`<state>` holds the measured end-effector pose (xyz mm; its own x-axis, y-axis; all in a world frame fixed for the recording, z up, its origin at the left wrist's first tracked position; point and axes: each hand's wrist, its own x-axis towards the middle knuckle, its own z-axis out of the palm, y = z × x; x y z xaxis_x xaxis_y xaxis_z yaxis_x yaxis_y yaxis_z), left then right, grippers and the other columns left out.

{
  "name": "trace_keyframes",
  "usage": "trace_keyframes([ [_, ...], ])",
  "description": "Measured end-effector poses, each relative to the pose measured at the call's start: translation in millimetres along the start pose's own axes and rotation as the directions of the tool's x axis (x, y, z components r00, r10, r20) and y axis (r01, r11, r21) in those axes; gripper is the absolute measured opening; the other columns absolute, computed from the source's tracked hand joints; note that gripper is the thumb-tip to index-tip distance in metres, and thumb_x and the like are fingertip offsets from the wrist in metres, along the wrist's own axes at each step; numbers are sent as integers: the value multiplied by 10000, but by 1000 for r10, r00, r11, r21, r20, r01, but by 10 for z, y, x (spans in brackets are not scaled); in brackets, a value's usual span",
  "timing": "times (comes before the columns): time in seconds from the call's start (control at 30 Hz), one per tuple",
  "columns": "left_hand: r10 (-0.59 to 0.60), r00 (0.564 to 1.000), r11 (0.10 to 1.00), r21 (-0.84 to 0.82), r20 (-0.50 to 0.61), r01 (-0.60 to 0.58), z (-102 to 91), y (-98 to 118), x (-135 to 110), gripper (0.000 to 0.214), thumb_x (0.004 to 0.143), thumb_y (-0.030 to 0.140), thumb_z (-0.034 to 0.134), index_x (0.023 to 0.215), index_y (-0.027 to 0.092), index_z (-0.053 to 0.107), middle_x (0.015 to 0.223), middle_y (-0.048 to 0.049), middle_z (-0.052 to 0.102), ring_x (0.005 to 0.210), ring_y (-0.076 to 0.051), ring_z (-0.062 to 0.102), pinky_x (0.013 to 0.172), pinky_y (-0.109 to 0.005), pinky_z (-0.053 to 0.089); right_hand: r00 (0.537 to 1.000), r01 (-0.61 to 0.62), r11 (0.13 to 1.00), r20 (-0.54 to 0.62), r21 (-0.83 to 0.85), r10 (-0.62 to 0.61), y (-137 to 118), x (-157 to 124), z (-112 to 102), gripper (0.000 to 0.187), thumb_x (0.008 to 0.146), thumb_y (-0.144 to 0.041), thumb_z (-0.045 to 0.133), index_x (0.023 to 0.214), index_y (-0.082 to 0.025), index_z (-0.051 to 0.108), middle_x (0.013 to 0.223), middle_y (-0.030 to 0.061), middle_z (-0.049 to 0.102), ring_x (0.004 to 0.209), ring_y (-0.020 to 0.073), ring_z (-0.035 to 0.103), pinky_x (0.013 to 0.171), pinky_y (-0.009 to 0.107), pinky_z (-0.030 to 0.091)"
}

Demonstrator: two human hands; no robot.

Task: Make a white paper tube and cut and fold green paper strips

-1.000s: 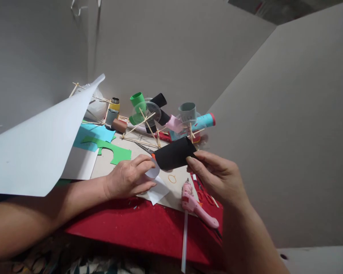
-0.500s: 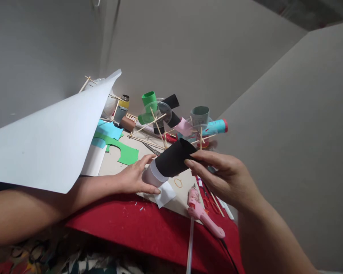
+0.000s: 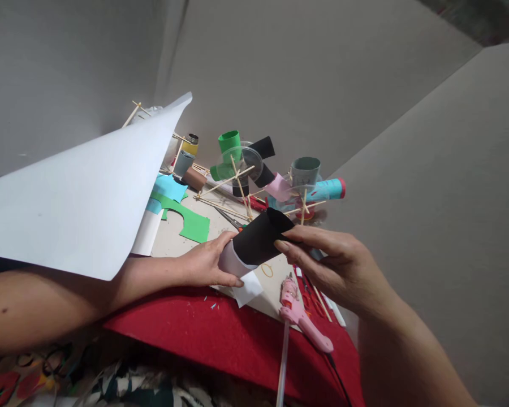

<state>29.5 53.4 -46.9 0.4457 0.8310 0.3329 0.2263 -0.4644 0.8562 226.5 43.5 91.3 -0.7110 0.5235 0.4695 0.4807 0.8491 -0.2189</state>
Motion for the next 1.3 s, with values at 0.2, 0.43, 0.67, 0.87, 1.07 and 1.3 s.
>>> trace_keyframes([
  [0.2,-28,999,1000,7,17,28,-14,41,-4,850,633,354,784,1353,187,364,1241,-147,578,1099,-340,582,874,-463,477,999,-35,999,-7,14,35,-20,-2,-15,77,869,-199,613,888,-226,683,714,-1,705,542,124,589,494,234,461],
  [0.43,13,1000,1000,18,-2,-13,-6,19,-3,850,633,351,789,1351,191,364,1294,-148,545,1127,-332,566,905,-460,468,999,-49,999,-7,13,49,-5,-8,-10,58,869,-191,621,860,-222,669,682,-15,674,533,112,562,497,226,446],
  [0.67,3,1000,1000,24,15,-3,-14,18,-11,823,641,347,773,1346,197,376,1247,-140,582,1093,-334,588,869,-468,479,998,-64,998,-7,16,64,-13,0,-3,59,871,-202,620,838,-214,668,656,-16,661,515,111,556,487,227,438],
  [0.87,2,1000,1000,19,26,-3,-15,5,-13,880,638,359,777,1385,202,339,1285,-154,564,1128,-340,570,898,-479,469,998,-63,997,-14,41,63,-13,-9,18,67,864,-178,623,849,-226,669,668,-17,676,520,113,574,487,228,445],
  [1.07,-19,1000,999,-28,-3,19,-38,36,-18,822,647,380,785,1342,203,384,1219,-144,601,1071,-316,594,867,-456,483,921,-228,965,-292,130,257,18,-95,-72,26,798,-198,694,802,-223,698,625,-17,661,518,118,577,514,242,459],
  [1.3,-143,987,984,-113,-65,136,-107,109,13,635,680,423,749,1183,171,454,1123,-133,634,1000,-291,607,830,-428,495,608,-631,697,-342,339,717,692,-267,-237,155,756,-310,720,716,-162,699,470,-8,574,421,101,483,423,225,392],
])
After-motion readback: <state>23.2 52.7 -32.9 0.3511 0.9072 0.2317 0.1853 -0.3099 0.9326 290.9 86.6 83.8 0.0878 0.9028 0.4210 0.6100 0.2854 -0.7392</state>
